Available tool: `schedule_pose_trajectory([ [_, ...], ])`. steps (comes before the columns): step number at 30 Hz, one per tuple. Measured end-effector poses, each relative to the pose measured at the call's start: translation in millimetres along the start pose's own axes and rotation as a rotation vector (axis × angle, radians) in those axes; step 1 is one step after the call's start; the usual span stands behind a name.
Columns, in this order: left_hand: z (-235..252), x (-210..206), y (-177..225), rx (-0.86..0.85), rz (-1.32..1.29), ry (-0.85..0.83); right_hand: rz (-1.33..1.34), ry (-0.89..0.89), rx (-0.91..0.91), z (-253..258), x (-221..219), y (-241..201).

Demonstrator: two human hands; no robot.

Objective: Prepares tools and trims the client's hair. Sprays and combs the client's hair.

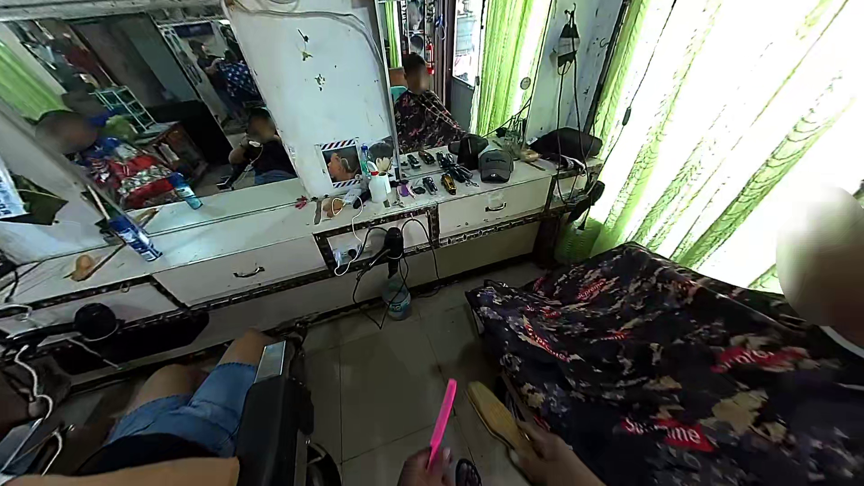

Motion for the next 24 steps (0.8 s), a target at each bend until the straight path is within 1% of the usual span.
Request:
schedule_pose_trajectory([
  [3,50,42,76,-0.035,-0.079,0.074,0.108,0.030,0.128,75,-39,-87],
  [5,82,71,111,-0.032,-0.148,0.151,0.104,0.002,0.188,110,-65,-139],
  [6,100,84,123,-0.026,-0.184,0.196,0.068,-0.046,0.238,126,-74,-157],
  [8,135,116,136,0.003,-0.272,0.283,-0.019,-0.214,0.309,159,-79,-182],
  [10,165,153,134,-0.012,-0.338,0.343,-0.084,-0.409,0.338,194,-66,-196],
  [11,177,172,131,-0.040,-0.346,0.362,-0.144,-0.459,0.352,214,-55,-202],
  [12,186,190,132,-0.061,-0.350,0.352,-0.263,-0.464,0.354,236,-43,-209],
  [13,191,203,137,-0.082,-0.370,0.301,-0.444,-0.432,0.349,260,-32,-216],
  [14,192,213,146,-0.118,-0.382,0.207,-0.641,-0.374,0.352,285,-25,-223],
  [15,190,219,160,-0.175,-0.377,0.080,-0.789,-0.302,0.363,312,-22,-229],
  [17,190,220,191,-0.327,-0.342,-0.244,-0.939,-0.116,0.454,363,-27,-244],
  [18,194,217,204,-0.401,-0.289,-0.424,-1.014,-0.134,0.347,380,-33,-262],
  [19,203,216,213,-0.478,-0.219,-0.594,-1.060,-0.190,0.318,405,-41,-274],
  [20,217,219,218,-0.551,-0.147,-0.713,-1.103,-0.226,0.350,429,-49,-284],
  [21,231,231,220,-0.597,-0.064,-0.755,-1.139,-0.254,0.393,448,-55,-297],
  [22,245,252,219,-0.610,0.011,-0.695,-1.154,-0.273,0.442,459,-60,-310],
  [23,259,280,213,-0.587,0.063,-0.555,-1.137,-0.266,0.515,467,-63,-322],
  [24,274,313,202,-0.531,0.081,-0.372,-1.081,-0.216,0.626,472,-63,-332],
])
Point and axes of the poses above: each hand's wrist, its own z-axis towards the middle knuckle, its own x-axis out of the back of the hand, y = z × x, the point moved 2 cm from there along z, towards the middle knuckle, and after that the axes turned 14 degrees about z, right-handed, at the moved point
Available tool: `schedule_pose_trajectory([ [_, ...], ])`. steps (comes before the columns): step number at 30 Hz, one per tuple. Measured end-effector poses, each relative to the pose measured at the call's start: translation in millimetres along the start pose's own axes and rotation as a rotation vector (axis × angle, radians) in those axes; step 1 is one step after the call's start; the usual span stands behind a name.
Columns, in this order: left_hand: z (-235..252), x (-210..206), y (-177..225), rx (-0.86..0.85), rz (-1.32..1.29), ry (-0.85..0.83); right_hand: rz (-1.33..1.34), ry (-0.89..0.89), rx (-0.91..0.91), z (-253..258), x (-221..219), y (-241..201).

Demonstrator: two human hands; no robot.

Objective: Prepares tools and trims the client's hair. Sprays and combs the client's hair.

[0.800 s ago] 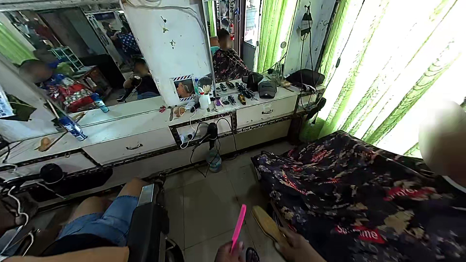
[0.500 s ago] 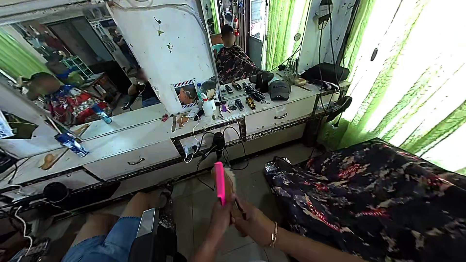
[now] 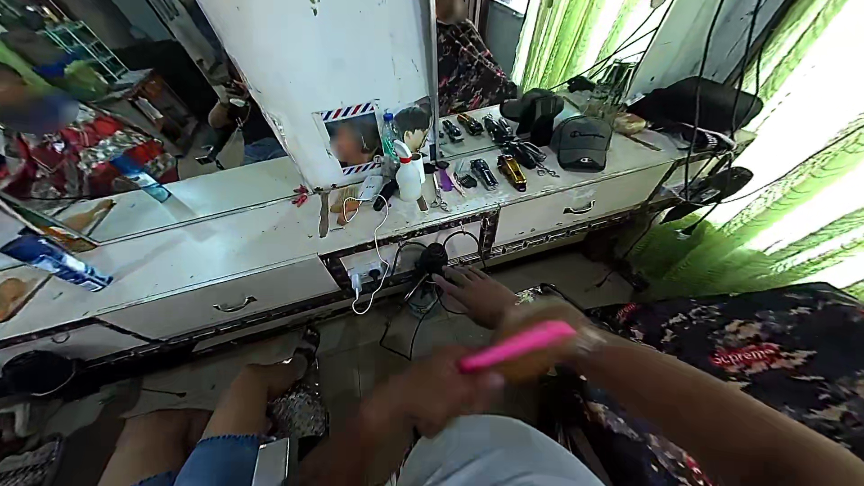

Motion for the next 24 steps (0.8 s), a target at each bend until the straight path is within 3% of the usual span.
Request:
schedule_pose_trajectory([
  [2,-10,73,-46,0.227,0.093,0.366,0.054,0.138,0.035,6,15,8],
  [5,-25,188,-121,0.563,0.291,0.725,0.297,0.161,-0.222,16,24,43],
  [8,-37,286,-192,0.733,0.444,0.782,0.569,0.220,-0.472,22,7,80],
  [11,-34,354,-252,0.855,0.557,0.773,0.667,0.232,-0.587,26,-4,104],
  [16,-8,411,-303,1.078,0.774,0.709,0.652,0.324,-0.708,45,32,141],
  [24,22,436,-321,1.081,0.794,0.739,0.549,0.679,-0.782,70,112,239],
])
Point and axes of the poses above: each hand's wrist, its own z-axis towards the middle knuckle, its own x-axis out of the back of the hand, y = z × x, the point moved 2 cm from there along z, towards the middle knuckle, and after that the axes turned 14 degrees about z, right-handed, at the moved point
